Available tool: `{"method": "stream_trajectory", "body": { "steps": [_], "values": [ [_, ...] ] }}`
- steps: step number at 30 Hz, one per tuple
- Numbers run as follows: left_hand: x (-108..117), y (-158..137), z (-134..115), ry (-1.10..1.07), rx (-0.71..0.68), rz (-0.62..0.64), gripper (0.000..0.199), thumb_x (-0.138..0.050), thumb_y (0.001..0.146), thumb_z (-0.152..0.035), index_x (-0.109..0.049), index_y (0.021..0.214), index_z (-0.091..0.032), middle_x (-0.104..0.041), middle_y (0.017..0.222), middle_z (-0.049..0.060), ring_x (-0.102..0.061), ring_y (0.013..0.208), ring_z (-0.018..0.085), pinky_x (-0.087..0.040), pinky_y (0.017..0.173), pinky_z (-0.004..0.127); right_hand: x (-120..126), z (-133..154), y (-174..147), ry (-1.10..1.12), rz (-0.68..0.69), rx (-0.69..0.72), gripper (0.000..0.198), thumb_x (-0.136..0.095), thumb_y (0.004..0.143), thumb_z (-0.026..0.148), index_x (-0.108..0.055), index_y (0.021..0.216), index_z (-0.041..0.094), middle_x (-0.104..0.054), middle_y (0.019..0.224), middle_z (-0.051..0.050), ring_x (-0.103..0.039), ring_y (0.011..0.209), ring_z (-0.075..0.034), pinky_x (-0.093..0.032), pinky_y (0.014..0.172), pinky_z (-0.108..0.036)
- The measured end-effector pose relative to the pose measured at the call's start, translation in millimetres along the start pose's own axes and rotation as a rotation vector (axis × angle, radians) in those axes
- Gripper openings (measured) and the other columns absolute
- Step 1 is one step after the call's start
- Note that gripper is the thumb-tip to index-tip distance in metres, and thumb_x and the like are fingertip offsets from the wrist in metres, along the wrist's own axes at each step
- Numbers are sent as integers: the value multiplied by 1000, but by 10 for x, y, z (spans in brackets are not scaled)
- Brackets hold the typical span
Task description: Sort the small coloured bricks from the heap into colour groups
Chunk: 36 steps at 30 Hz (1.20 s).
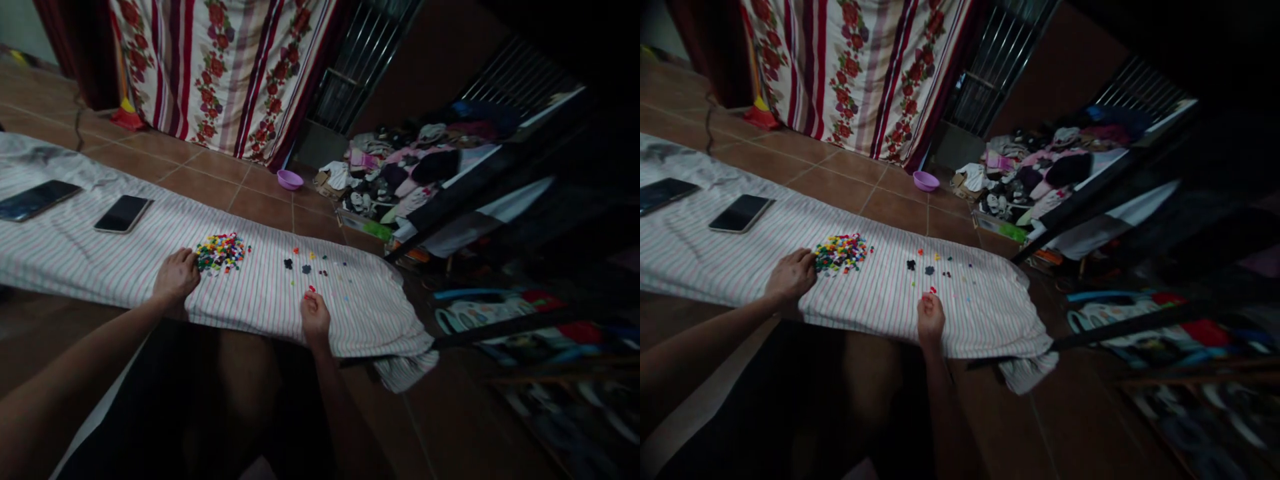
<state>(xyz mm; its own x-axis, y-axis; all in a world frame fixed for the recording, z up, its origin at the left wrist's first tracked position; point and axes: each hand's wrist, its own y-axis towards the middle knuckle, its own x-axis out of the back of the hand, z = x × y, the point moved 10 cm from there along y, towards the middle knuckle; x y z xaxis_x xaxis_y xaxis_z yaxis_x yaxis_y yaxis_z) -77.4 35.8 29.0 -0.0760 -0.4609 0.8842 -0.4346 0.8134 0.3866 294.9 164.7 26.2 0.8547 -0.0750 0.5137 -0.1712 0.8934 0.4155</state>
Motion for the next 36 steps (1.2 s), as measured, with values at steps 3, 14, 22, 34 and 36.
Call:
{"method": "stream_trajectory", "body": {
  "steps": [3, 14, 22, 34, 36],
  "values": [
    [-2, -4, 3, 1, -5, 0, 42, -35, 86, -25, -62, 114, -10, -60, 128, 21, -55, 122, 32, -43, 103, 47, 343, -246, 71, -17, -109, -67, 24, -50, 78, 35, -62, 89, 18, -67, 85, -8, -62, 73, -19, -53, 69, -34],
    [-52, 1, 32, 38, -50, -7, 39, -37, 84, -27, -59, 113, -14, -62, 124, 16, -55, 122, 30, -44, 105, 47, 151, -531, 298, -96, 15, -84, 24, -49, 78, 28, -65, 92, 18, -67, 88, -8, -62, 75, -18, -51, 72, -32],
    [-128, -4, 60, 109, -44, 87, 43, -32, 88, -28, -56, 119, -8, -57, 131, 20, -50, 127, 31, -39, 108, 44, 136, -641, 229, -162, -17, -175, 34, -51, 80, 30, -60, 108, 15, -68, 87, -6, -63, 74, -18, -49, 75, -30],
    [-50, 12, -3, 121, -52, 11, 45, -27, 89, -29, -61, 111, -9, -61, 124, 20, -56, 119, 31, -44, 102, 43, 152, -549, 208, -248, -32, -250, 31, -50, 85, 31, -61, 112, 20, -73, 101, -6, -66, 84, -18, -46, 77, -29],
    [-45, 6, -14, 117, -61, 3, 44, -27, 90, -28, -61, 110, -8, -61, 125, 20, -56, 119, 30, -44, 101, 43, 157, -539, 208, -264, -43, -248, 31, -48, 86, 31, -62, 112, 20, -73, 103, -6, -66, 87, -19, -46, 78, -29]
  ]
}}
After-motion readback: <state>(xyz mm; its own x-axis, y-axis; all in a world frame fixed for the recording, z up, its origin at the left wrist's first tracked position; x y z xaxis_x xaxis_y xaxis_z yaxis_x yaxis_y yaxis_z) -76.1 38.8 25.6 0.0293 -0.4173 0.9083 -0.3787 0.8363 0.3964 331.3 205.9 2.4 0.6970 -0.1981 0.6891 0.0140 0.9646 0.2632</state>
